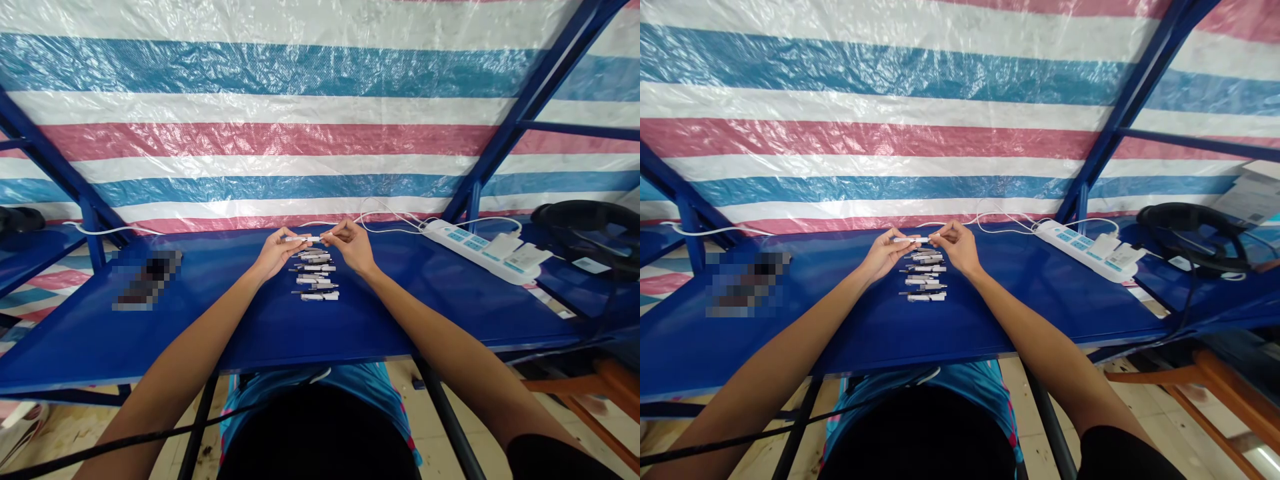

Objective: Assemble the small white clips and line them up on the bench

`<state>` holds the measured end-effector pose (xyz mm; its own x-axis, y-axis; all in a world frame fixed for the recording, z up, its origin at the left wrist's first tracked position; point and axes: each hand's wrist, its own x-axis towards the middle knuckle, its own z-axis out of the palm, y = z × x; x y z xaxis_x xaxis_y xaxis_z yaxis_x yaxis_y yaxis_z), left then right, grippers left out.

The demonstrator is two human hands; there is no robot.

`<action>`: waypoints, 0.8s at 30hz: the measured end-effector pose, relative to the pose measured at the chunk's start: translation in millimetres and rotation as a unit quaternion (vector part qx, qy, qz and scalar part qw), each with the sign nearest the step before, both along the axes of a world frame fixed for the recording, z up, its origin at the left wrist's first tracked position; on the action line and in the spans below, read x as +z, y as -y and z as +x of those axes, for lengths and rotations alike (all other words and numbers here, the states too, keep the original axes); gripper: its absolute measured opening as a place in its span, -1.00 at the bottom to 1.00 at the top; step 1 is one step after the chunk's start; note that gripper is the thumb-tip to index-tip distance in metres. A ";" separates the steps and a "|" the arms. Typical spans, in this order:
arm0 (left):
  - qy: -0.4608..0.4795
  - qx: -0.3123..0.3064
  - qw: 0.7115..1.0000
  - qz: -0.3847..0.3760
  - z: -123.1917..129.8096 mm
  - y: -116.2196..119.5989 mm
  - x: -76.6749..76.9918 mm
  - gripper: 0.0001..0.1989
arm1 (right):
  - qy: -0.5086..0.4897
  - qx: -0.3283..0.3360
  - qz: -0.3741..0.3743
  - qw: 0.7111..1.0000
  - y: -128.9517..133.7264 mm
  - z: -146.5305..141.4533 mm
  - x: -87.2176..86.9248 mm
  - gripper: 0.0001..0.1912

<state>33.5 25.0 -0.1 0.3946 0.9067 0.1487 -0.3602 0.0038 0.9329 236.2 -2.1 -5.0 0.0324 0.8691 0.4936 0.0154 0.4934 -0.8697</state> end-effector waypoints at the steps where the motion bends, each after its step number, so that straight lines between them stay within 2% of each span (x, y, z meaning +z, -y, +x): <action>1: -0.002 -0.002 1.000 -0.001 0.6 0.8 0.5 -0.68 | 0.002 0.004 -0.004 1.000 -0.5 0.5 -0.2 -0.53; 7: -0.022 0.004 1.000 0.009 0.4 2.4 0.8 -0.64 | 0.010 0.021 -0.023 0.999 -3.6 3.3 -2.8 -0.49; 12: -0.080 0.002 0.994 0.069 0.3 2.8 -0.2 -0.59 | 0.000 0.028 -0.028 0.999 -3.2 3.7 -1.3 -0.48; 15: -0.155 0.018 0.979 0.131 3.3 7.0 -0.5 -0.61 | 0.000 0.031 -0.028 0.999 -2.5 3.4 -0.4 -0.50; 19: -0.247 0.047 0.944 0.213 9.5 17.0 0.5 -0.75 | 0.017 0.038 -0.030 0.999 -2.1 3.1 0.0 -0.50; 24: -0.254 0.060 0.934 0.243 13.8 23.7 2.8 -0.81 | 0.022 0.034 -0.028 0.999 -1.5 2.8 1.7 -0.50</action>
<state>47.3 1.3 2.7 0.4269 0.8225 0.3759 0.1581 -0.4771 0.8645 239.0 -0.6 -3.3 -0.0481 0.8952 0.4431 0.0230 0.4445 -0.8955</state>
